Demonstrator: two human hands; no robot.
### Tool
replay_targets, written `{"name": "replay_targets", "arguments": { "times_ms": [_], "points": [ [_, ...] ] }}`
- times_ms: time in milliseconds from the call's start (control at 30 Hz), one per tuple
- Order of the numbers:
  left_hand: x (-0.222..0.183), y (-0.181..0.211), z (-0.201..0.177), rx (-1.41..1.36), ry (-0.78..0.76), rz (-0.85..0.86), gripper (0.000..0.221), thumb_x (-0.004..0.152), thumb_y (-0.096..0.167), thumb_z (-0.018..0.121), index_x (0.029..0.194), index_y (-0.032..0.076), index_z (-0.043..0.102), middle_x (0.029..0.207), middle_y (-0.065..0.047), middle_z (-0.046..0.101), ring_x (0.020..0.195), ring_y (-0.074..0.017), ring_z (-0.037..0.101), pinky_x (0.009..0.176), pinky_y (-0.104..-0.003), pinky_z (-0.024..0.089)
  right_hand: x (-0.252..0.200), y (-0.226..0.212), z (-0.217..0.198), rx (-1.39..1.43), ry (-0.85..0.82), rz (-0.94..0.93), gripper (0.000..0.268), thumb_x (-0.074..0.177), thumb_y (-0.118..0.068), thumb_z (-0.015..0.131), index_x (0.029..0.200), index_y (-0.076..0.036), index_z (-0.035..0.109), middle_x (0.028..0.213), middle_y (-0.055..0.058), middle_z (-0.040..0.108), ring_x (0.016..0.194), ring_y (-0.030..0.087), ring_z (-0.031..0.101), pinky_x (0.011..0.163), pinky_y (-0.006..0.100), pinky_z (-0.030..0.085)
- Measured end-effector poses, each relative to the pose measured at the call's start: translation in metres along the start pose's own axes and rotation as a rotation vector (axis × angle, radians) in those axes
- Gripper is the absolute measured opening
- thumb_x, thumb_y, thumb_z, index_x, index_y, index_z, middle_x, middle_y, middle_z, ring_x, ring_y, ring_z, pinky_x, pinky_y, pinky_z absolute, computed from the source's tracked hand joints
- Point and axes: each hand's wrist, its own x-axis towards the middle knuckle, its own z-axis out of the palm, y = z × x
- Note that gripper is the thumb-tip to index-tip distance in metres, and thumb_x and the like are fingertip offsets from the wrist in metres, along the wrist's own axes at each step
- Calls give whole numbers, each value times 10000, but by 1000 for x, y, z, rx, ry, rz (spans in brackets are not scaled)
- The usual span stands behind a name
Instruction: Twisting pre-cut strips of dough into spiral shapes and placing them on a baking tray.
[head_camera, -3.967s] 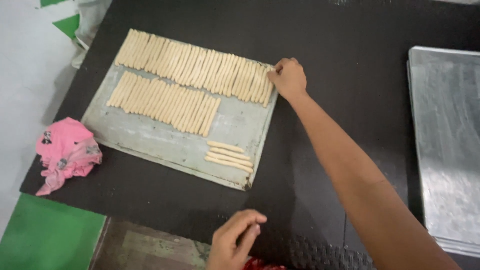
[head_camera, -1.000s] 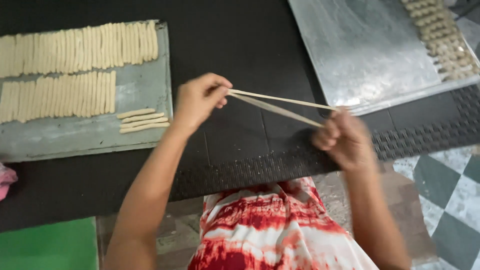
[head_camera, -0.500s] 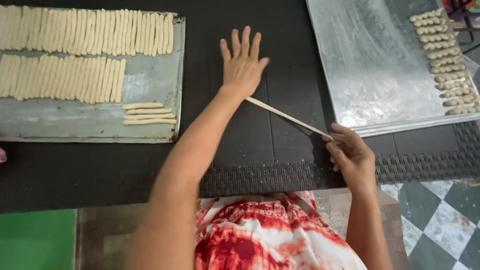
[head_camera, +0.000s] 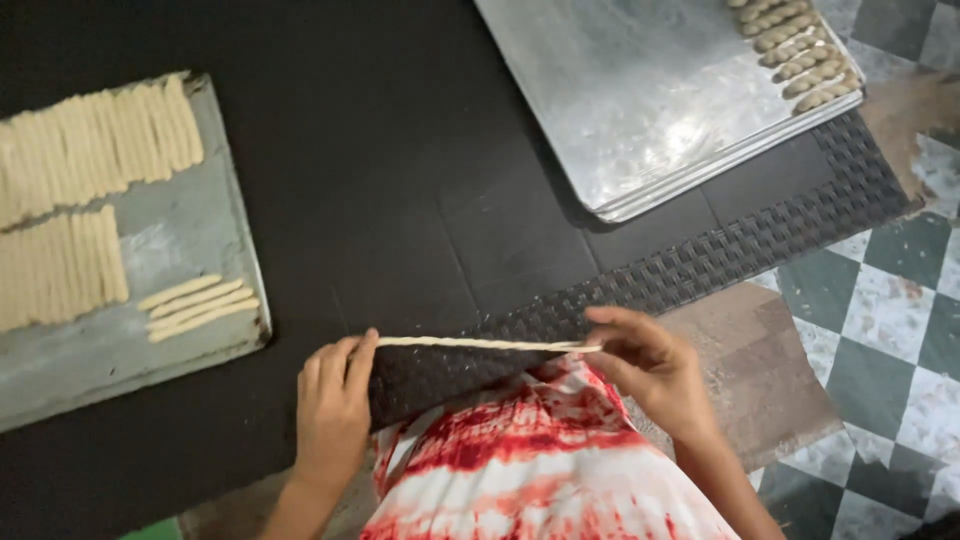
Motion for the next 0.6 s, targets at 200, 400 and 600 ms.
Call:
{"name": "replay_targets", "arguments": {
  "times_ms": [200, 400, 600],
  "points": [
    [128, -35, 18, 100, 375, 233, 175, 993, 52, 597, 1120, 51, 718, 856, -116, 581, 816, -313, 587, 754, -443, 435, 65, -7, 7, -12, 196, -85, 445, 742, 72, 747, 1169, -21, 667, 840, 149, 725, 525, 177, 619, 414, 266, 520],
    [181, -66, 59, 110, 224, 227, 297, 1025, 68, 510, 1293, 130, 622, 883, -45, 675, 1060, -199, 625, 1008, -441, 356, 105, 11, 22, -407, 240, -279, 376, 800, -64, 767, 1165, -114, 694, 858, 63, 762, 665, 240, 709, 593, 363, 560],
    [266, -54, 71, 53, 44, -136, 493, 1056, 334, 505, 1449, 39, 478, 1463, -264, 454, 1301, -541, 386, 984, -719, 189, 104, 6, 28, -503, 144, -316, 393, 813, -16, 724, 1187, -125, 678, 892, 63, 763, 660, 253, 703, 574, 355, 572]
  ]
}}
